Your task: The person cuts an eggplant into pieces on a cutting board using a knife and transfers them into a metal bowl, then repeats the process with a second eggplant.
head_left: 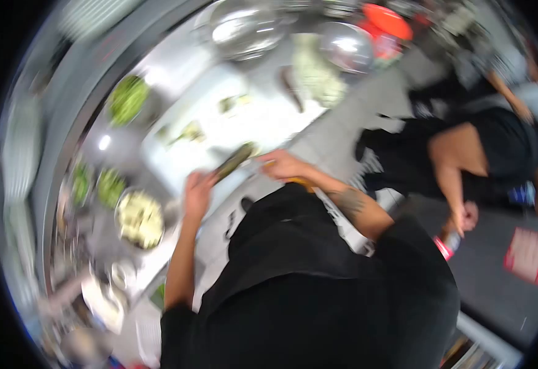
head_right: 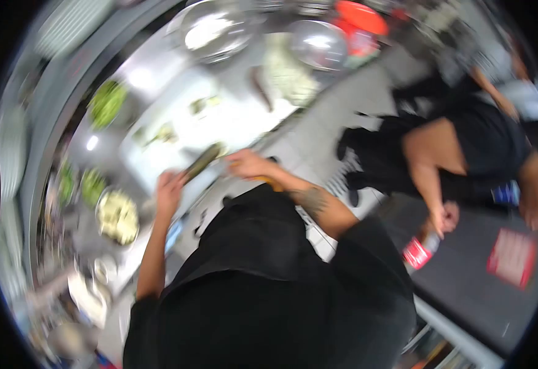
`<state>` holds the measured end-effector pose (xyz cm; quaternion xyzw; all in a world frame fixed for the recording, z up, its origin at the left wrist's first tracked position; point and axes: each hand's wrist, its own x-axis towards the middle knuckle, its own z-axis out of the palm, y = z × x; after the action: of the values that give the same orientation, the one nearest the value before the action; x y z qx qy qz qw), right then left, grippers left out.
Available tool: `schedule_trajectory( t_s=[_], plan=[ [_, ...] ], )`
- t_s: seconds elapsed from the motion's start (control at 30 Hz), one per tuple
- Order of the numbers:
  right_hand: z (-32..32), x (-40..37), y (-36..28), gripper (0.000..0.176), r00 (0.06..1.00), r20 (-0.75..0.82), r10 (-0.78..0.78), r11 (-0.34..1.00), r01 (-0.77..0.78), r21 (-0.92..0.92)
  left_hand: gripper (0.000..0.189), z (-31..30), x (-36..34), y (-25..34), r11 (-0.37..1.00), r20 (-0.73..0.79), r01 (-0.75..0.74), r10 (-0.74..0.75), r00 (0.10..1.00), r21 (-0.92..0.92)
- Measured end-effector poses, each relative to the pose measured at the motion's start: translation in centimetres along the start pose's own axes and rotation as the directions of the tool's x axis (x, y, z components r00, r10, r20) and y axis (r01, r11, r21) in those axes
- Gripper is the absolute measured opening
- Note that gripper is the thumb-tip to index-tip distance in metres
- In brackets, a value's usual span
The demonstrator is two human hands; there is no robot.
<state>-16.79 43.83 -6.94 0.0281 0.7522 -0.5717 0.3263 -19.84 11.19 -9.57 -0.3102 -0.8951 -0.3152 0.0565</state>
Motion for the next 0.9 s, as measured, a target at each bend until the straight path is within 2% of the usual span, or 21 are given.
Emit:
schedule_trajectory(
  t_s=[0.03, 0.07, 0.1, 0.17, 0.27, 0.3, 0.33, 0.4, 0.47, 0.57, 0.6, 0.63, 0.67, 0.77, 0.9],
  plan=[
    [-0.1, 1.0, 1.6, 0.041, 0.996, 0.038, -0.082, 0.996, 0.083, -0.017, 0.032, -0.8, -0.5, 0.2, 0.991, 0.037, 0.128, -0.127, 0.991, -0.046],
    [0.6, 2.8, 4.0, 0.043, 0.984, 0.026, -0.174, 0.982, 0.171, 0.075, 0.029, 0.1, -1.4, -0.8, 0.992, -0.044, 0.102, -0.105, 0.993, -0.070],
    [0.2, 1.0, 0.7, 0.047, 0.993, 0.026, -0.117, 0.993, 0.117, -0.007, 0.027, 0.1, -1.4, -0.3, 0.995, -0.099, 0.087, -0.091, 0.991, -0.047],
    [1.0, 0.2, -0.8, 0.052, 0.995, -0.033, -0.099, 0.995, 0.098, -0.023, 0.026, 0.9, -2.1, -0.7, 0.978, -0.088, 0.198, -0.203, 0.975, -0.060],
    [2.0, 0.3, -0.4, 0.054, 0.993, -0.052, -0.106, 0.991, 0.101, -0.087, 0.026, 1.7, -2.6, -1.3, 0.987, -0.139, 0.122, -0.136, 0.981, -0.105],
    [2.9, 1.6, 0.7, 0.054, 0.987, -0.051, -0.154, 0.983, 0.148, -0.104, 0.028, 1.7, -2.2, -0.5, 0.981, -0.157, 0.105, -0.131, 0.979, -0.165],
    [3.5, 3.0, 1.4, 0.053, 0.978, -0.006, -0.207, 0.972, 0.205, -0.117, 0.029, 0.6, -1.4, 0.5, 0.998, -0.153, 0.019, -0.027, 0.988, -0.054],
    [5.9, 2.6, 0.4, 0.049, 0.976, -0.044, -0.211, 0.974, 0.206, -0.096, 0.026, 0.6, -1.5, 0.3, 0.999, -0.162, -0.003, -0.006, 0.987, -0.052],
    [7.1, 2.5, -0.8, 0.046, 0.981, -0.092, -0.172, 0.967, 0.150, -0.206, 0.019, 0.4, -1.6, 0.9, 0.991, -0.174, 0.101, -0.116, 0.978, -0.089],
    [6.7, 1.4, -1.9, 0.051, 0.993, -0.102, -0.065, 0.992, 0.053, -0.112, 0.018, -1.2, -1.9, 1.8, 0.983, -0.192, 0.159, -0.175, 0.966, -0.092],
    [6.7, 1.1, -2.0, 0.051, 0.995, -0.067, -0.076, 0.990, 0.068, -0.120, 0.018, -2.3, -3.0, 1.4, 0.980, -0.208, 0.187, -0.199, 0.958, -0.075],
    [6.6, 0.8, -2.1, 0.051, 0.997, -0.068, -0.032, 0.997, 0.028, -0.066, 0.018, -2.8, -3.9, 1.3, 0.976, -0.177, 0.210, -0.217, 0.960, -0.057],
    [6.4, 0.8, -2.3, 0.051, 0.997, -0.076, 0.011, 1.000, -0.012, -0.016, 0.018, -3.1, -4.3, 1.1, 0.973, -0.149, 0.225, -0.229, 0.962, -0.044],
    [6.6, 0.6, -3.0, 0.051, 0.998, -0.054, 0.037, 0.998, -0.040, -0.043, 0.019, -2.4, -5.7, 0.7, 0.971, -0.140, 0.229, -0.237, 0.961, -0.072],
    [7.4, 0.7, -3.3, 0.052, 0.998, -0.047, 0.052, 0.999, -0.052, -0.001, 0.019, -1.2, -6.2, 0.4, 0.970, -0.223, 0.226, -0.241, 0.945, -0.089]
  ],
)
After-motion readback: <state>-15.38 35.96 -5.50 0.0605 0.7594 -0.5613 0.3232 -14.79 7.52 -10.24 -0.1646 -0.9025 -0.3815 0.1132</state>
